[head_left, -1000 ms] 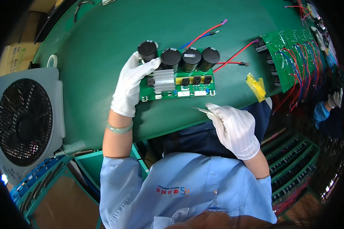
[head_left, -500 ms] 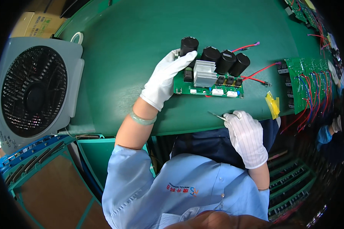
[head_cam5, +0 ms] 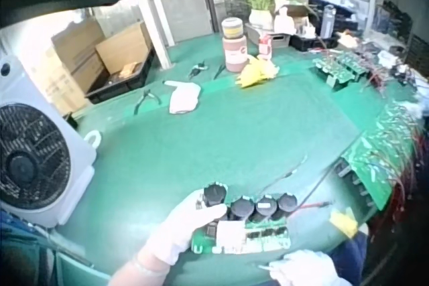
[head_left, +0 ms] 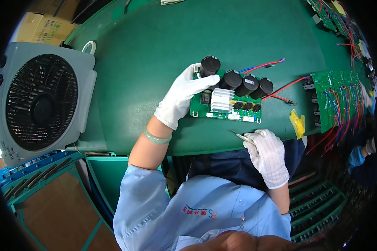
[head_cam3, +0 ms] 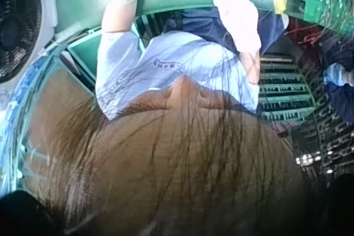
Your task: The person assembles electronic circuit boards by hand, using a small metal tool to press components and secure connections. They handle multiple green PCBs, flipping them over to work on different sides and connecting red and blue wires to the terminals.
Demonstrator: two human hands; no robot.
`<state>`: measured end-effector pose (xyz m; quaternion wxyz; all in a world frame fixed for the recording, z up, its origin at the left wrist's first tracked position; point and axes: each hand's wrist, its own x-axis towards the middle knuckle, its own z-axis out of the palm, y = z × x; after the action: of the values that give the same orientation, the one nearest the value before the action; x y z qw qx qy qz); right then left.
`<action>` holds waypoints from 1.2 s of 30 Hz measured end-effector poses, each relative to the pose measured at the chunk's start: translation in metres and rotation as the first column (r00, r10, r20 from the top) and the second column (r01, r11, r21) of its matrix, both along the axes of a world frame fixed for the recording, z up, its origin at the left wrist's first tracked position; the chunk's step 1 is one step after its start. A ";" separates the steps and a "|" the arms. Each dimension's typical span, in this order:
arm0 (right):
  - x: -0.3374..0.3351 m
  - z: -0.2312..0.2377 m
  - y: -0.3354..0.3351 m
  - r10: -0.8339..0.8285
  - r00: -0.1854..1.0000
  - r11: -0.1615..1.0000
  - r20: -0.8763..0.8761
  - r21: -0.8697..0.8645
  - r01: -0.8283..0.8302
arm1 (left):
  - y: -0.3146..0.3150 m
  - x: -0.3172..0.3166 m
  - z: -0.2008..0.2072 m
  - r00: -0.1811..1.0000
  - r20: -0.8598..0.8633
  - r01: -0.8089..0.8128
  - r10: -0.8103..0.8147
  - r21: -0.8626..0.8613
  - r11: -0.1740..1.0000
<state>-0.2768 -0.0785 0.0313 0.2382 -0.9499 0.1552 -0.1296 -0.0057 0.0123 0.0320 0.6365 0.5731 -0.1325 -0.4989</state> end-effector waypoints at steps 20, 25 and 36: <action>-0.002 0.015 -0.020 -0.033 0.975 0.939 0.220 0.341 -0.045 | 0.014 0.014 -0.002 0.916 0.306 0.306 -0.260 -0.110 0.946; -0.002 0.015 -0.024 -0.016 0.980 0.904 0.198 0.423 -0.070 | 0.014 0.016 -0.005 0.890 0.360 0.342 -0.279 -0.124 0.932; 0.014 0.003 -0.032 0.074 0.976 0.856 0.207 0.489 -0.169 | 0.014 0.005 -0.001 0.923 0.308 0.249 -0.230 -0.023 0.968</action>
<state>-0.2628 -0.1106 0.0345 0.4986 -0.8469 0.1008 -0.1548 -0.0012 0.0261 0.0306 0.5603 0.6022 -0.3129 -0.4749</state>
